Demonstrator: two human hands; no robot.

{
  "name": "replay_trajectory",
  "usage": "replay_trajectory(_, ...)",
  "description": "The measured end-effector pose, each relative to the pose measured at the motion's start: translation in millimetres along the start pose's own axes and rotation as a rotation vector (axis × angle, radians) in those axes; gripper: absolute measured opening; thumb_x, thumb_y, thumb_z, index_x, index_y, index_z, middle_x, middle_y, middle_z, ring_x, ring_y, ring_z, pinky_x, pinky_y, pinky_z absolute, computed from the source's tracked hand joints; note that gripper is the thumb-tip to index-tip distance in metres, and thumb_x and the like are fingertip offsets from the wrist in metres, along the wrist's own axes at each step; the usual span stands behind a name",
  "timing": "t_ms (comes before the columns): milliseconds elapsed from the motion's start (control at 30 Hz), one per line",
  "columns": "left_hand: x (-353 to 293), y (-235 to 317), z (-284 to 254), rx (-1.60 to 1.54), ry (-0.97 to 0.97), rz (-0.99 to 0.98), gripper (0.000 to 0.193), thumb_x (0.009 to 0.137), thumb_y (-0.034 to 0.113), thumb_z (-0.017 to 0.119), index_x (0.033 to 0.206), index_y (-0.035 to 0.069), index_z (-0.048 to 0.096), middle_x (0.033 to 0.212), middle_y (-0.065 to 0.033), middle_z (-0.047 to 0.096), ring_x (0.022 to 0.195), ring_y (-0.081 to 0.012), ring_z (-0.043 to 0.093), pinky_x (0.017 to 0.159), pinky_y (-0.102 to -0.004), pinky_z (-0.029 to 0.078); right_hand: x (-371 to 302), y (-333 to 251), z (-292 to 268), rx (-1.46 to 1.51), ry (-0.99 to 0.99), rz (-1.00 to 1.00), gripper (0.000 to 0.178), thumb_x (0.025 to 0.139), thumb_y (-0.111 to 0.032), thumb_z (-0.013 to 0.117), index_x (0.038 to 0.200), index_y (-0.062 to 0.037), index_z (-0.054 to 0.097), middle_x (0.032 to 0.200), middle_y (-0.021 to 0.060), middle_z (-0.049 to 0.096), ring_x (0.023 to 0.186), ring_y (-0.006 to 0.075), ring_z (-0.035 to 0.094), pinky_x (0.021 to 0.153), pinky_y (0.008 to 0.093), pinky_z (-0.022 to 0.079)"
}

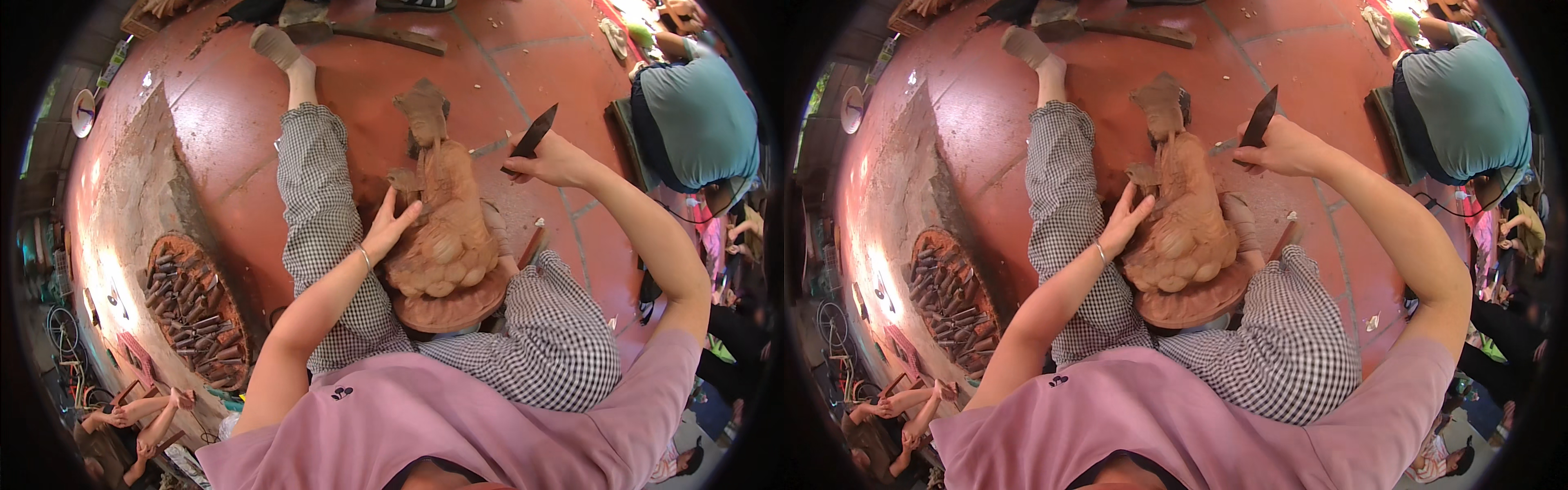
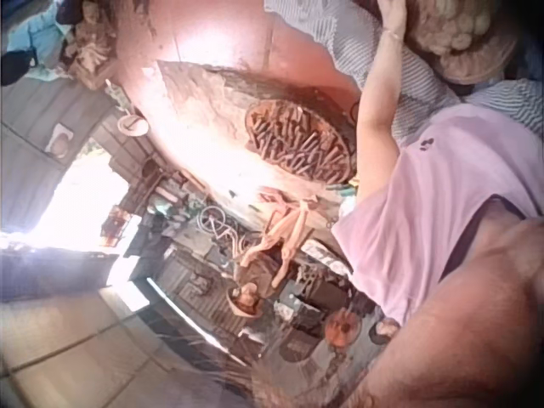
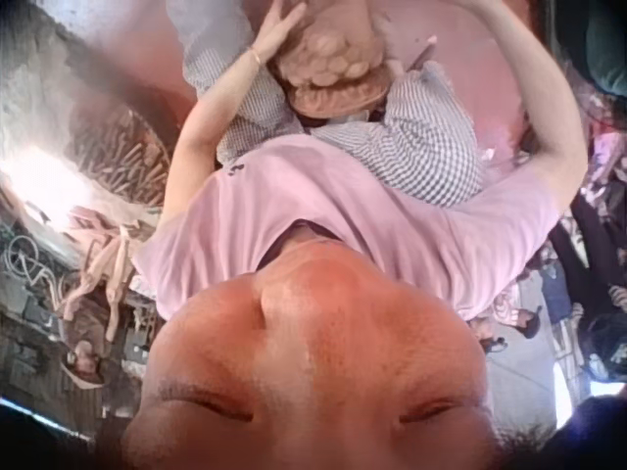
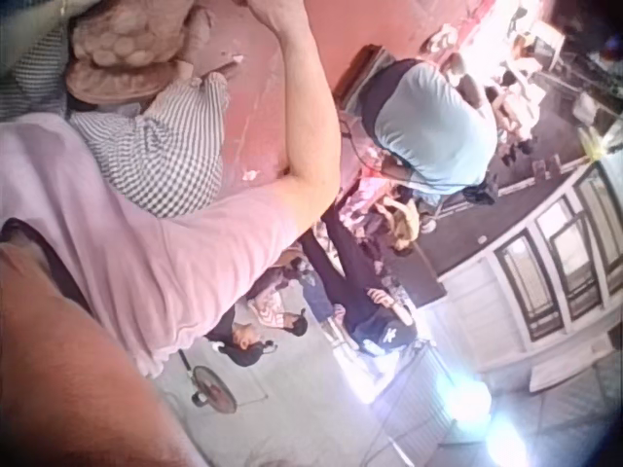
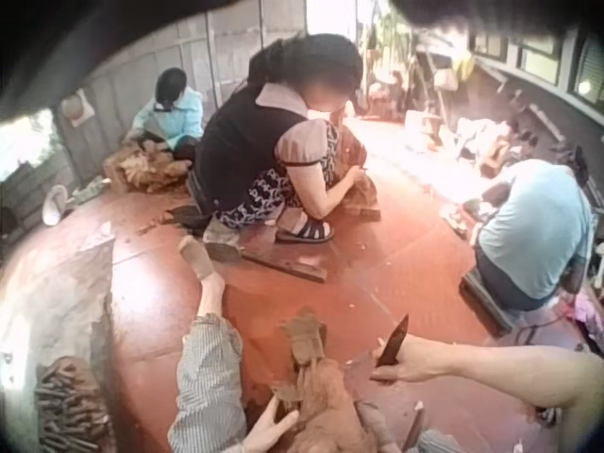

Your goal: The person is carving a wooden sculpture using a small knife. They hold the sculpture with one hand and carefully shape its surface with the other, occasionally adjusting their grip and the tool.

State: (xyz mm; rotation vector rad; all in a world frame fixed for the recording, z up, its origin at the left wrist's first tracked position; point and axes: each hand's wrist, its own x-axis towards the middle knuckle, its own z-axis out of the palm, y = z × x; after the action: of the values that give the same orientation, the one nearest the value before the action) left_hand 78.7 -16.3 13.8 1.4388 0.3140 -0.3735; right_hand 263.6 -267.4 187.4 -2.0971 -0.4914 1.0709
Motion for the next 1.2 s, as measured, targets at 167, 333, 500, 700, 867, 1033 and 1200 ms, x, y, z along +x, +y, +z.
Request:
replay_trajectory(167, 21.8, 4.4, 3.0, -0.246, 0.064, -0.136, 0.093, 0.088, 0.062, 0.06, 0.15, 0.002, 0.024, 0.153, -0.015, 0.03, 0.144, -0.0262, 0.023, 0.118, -0.0385, 0.017, 26.9, 1.4, 10.0, 0.263, 0.038, 0.006, 0.019, 0.088, -0.014, 0.069, 0.083, 0.0021, 0.059, 0.081, 0.0091, 0.069, 0.074, 0.0137, 0.068, 0.068, 0.0269, 0.055)
replay_trajectory(333, 52.1, -18.3, -0.5, -0.357, 0.044, -0.238, 0.091, 0.088, 0.066, 0.056, 0.147, 0.001, 0.031, 0.152, -0.014, 0.032, 0.142, -0.0251, 0.026, 0.116, -0.0367, 0.02, 58.3, 25.6, 36.3, 0.481, 0.162, -0.063, 0.016, 0.089, -0.011, 0.068, 0.084, 0.0005, 0.059, 0.096, 0.012, 0.069, 0.09, 0.0152, 0.067, 0.08, 0.0288, 0.056)
replay_trajectory(500, 74.0, -39.0, -1.7, -0.302, 0.077, -0.223, 0.092, 0.09, 0.071, 0.047, 0.146, -0.001, 0.034, 0.147, -0.0148, 0.038, 0.136, -0.0256, 0.035, 0.113, -0.0357, 0.027, 54.0, 32.8, 35.3, 0.702, 0.132, 0.008, 0.018, 0.088, -0.016, 0.071, 0.088, -0.0007, 0.062, 0.104, 0.0106, 0.067, 0.099, 0.0132, 0.062, 0.085, 0.028, 0.052)
replay_trajectory(700, 81.3, -46.6, -5.0, -0.371, 0.01, -0.248, 0.096, 0.089, 0.075, 0.041, 0.142, -0.005, 0.038, 0.148, -0.0166, 0.038, 0.136, -0.0252, 0.035, 0.114, -0.036, 0.025, 64.1, 23.6, 32.6, 0.429, 0.027, 0.005, 0.024, 0.084, -0.019, 0.075, 0.097, -0.0005, 0.067, 0.093, 0.006, 0.067, 0.09, 0.014, 0.063, 0.08, 0.0282, 0.052)
replay_trajectory(867, 74.5, -36.4, -2.8, -0.271, 0.082, -0.207, 0.096, 0.09, 0.072, 0.044, 0.146, -0.006, 0.033, 0.15, -0.016, 0.035, 0.138, -0.0242, 0.033, 0.114, -0.0349, 0.024, 68.9, -5.5, 32.7, -0.046, 0.038, -0.018, 0.03, 0.08, -0.023, 0.079, 0.097, -0.0004, 0.069, 0.092, 0.0064, 0.068, 0.086, 0.0152, 0.064, 0.079, 0.0282, 0.053)
replay_trajectory(1033, 72.2, -36.0, 1.4, -0.232, 0.13, -0.19, 0.092, 0.092, 0.068, 0.046, 0.145, -0.006, 0.033, 0.147, -0.0152, 0.039, 0.136, -0.0241, 0.037, 0.113, -0.0329, 0.026, 96.7, -1.3, 7.7, 0.277, -0.075, 0.181, 0.032, 0.08, -0.023, 0.079, 0.102, -0.0019, 0.069, 0.095, 0.0069, 0.069, 0.087, 0.0159, 0.065, 0.077, 0.0283, 0.056)
replay_trajectory(1200, 60.8, -7.9, 6.9, -0.226, 0.187, -0.2, 0.087, 0.093, 0.066, 0.047, 0.143, -0.005, 0.037, 0.142, -0.014, 0.045, 0.13, -0.0235, 0.042, 0.111, -0.0317, 0.029, 98.9, -19.4, 13.3, 0.152, -0.105, 0.141, 0.031, 0.082, -0.018, 0.077, 0.102, 0.003, 0.066, 0.098, 0.0115, 0.069, 0.085, 0.0175, 0.068, 0.078, 0.0287, 0.059)
